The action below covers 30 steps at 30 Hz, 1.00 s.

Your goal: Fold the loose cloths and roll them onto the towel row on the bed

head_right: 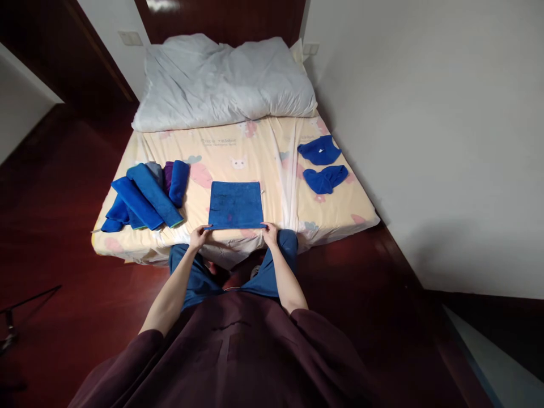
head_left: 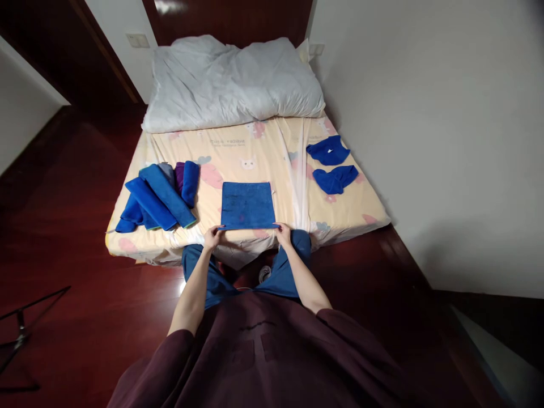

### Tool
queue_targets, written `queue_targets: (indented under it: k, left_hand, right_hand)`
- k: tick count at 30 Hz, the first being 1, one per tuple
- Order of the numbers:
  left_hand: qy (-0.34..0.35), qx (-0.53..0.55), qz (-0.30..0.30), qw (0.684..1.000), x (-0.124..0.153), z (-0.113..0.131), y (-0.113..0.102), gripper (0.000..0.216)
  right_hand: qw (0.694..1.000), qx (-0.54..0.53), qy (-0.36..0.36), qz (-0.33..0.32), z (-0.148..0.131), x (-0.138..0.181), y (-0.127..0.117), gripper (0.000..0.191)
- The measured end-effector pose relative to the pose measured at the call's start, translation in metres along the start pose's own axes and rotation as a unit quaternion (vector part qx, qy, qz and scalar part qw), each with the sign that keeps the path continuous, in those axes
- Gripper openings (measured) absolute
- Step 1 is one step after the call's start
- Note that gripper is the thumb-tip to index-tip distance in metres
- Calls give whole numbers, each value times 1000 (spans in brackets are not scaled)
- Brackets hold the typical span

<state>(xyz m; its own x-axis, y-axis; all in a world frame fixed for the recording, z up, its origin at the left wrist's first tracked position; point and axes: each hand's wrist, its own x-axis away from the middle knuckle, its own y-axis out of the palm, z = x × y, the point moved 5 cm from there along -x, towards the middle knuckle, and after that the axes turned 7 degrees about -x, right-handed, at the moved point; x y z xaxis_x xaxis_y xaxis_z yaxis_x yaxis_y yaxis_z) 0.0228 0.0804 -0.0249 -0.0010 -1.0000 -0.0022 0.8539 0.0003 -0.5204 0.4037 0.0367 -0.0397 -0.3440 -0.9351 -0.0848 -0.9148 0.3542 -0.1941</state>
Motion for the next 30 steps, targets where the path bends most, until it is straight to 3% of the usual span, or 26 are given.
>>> queue_targets:
  k: [4, 10, 25, 28, 30]
  left_hand:
    - [-22, -15, 11, 1000, 2, -2, 0, 37]
    - [-41, -22, 13, 999, 2, -3, 0, 37]
    - [-104, -79, 45, 990, -5, -1, 1, 21]
    - [-105, -104, 86, 985, 3, 10, 2, 27]
    - [-56, -147, 112, 981, 14, 23, 3, 33]
  right_hand:
    - [998, 28, 20, 45, 1, 1, -1, 31]
    - [996, 79, 6, 44, -1, 3, 0, 41]
    - [986, 139, 60, 73, -10, -6, 7, 33]
    - [985, 142, 33, 87, -20, 3, 5, 34]
    - [984, 153, -24, 89, -31, 14, 3, 37]
